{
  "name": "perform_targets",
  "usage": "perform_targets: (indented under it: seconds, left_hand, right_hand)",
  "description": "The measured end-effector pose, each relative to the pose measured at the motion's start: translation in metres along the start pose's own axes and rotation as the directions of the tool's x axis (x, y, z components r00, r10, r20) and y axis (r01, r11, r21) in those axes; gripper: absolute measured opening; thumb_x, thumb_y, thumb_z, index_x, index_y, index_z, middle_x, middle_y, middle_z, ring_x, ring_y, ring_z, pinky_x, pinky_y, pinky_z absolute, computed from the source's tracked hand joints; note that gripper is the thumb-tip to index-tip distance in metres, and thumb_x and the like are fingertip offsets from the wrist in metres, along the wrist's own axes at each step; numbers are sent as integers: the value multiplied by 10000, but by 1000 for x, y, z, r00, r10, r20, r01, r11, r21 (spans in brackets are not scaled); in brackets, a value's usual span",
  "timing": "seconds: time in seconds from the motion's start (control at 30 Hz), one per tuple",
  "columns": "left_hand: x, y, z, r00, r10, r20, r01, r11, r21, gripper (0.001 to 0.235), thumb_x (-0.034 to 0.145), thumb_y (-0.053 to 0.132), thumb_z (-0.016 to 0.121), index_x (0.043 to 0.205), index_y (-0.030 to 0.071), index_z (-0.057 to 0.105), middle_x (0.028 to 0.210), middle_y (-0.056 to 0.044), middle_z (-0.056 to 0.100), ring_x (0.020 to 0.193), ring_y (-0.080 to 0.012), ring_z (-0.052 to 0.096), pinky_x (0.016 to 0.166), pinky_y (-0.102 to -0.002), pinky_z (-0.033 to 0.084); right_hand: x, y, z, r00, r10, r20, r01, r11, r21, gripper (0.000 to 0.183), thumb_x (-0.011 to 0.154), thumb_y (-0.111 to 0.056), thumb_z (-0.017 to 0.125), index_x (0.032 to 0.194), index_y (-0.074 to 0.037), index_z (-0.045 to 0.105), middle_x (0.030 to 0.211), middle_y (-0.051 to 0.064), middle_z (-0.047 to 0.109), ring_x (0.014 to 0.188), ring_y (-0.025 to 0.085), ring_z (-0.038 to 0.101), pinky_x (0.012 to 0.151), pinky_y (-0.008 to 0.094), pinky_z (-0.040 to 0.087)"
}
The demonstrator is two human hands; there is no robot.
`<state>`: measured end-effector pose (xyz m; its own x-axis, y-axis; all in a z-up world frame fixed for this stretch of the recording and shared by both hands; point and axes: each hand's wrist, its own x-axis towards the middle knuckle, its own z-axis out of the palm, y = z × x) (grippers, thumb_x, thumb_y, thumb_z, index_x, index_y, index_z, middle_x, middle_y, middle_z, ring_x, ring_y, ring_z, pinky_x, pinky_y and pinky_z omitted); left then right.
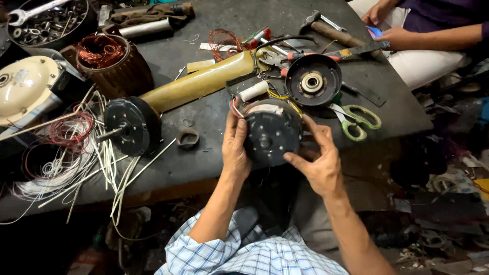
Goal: The person assembles an electric motor by inserting the rotor into the stator, aligning the end caps, and securing the components. They apply lubricant to the bearings and wipe the exterior with a cloth. The workspace contains various tools and motor parts.
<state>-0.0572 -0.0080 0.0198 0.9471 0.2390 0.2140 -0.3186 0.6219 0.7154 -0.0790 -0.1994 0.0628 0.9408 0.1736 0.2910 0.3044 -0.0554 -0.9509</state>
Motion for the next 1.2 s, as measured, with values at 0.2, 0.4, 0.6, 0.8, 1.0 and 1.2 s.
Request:
perform_targets:
  seconds: [0.2,0.4,0.6,0.8,1.0,1.2]
  left_hand:
    - [-8,4,7,992,121,44,-119,992,-41,762,1024,451,625,1607,42,356,1424,-231,615,1263,-259,614,1102,-406,489]
    - [-14,8,0,990,132,51,-130,991,-44,790,1047,565,470,1561,-30,390,1399,-273,608,1258,-294,622,1100,-424,484]
    - [-9,14,-7,999,33,-41,-37,994,-104,833,1067,598,344,1373,-139,582,1385,-253,637,1227,-283,621,1106,-397,468]
    - [1,21,-9,985,41,-170,-65,989,-133,758,1077,583,326,1403,-41,606,1295,-192,690,1142,-236,665,1049,-359,514]
    - [4,25,-22,967,-111,-230,20,931,-363,429,1036,310,571,1381,55,573,1184,-151,691,1064,-255,697,980,-400,561]
    - [0,26,-43,968,-46,-247,-10,975,-220,484,947,141,694,1398,40,549,1293,-202,667,1130,-269,676,1008,-407,550]
  right_hand:
    - [-22,-5,2,993,-117,10,117,974,-196,931,705,-147,925,1525,-66,491,1266,65,448,1186,183,542,979,318,584]
    - [-40,-10,11,979,-204,1,200,958,-207,871,740,-187,915,1490,-63,490,1254,70,435,1139,178,605,990,305,586]
    - [-40,-13,19,901,-432,37,396,784,-478,792,704,-134,939,1401,-77,567,1197,113,515,1080,246,568,930,353,534]
    - [-25,-6,27,841,-536,72,498,718,-486,738,742,-121,933,1377,-99,559,1240,136,512,1141,294,559,989,395,494]
    - [-7,9,30,705,-662,255,660,481,-577,672,702,18,839,1318,-139,622,1211,88,533,1142,318,554,994,472,482]
    - [-7,36,39,626,-701,341,736,386,-556,654,749,42,842,1317,-221,655,1196,76,516,1166,301,564,1110,440,516]
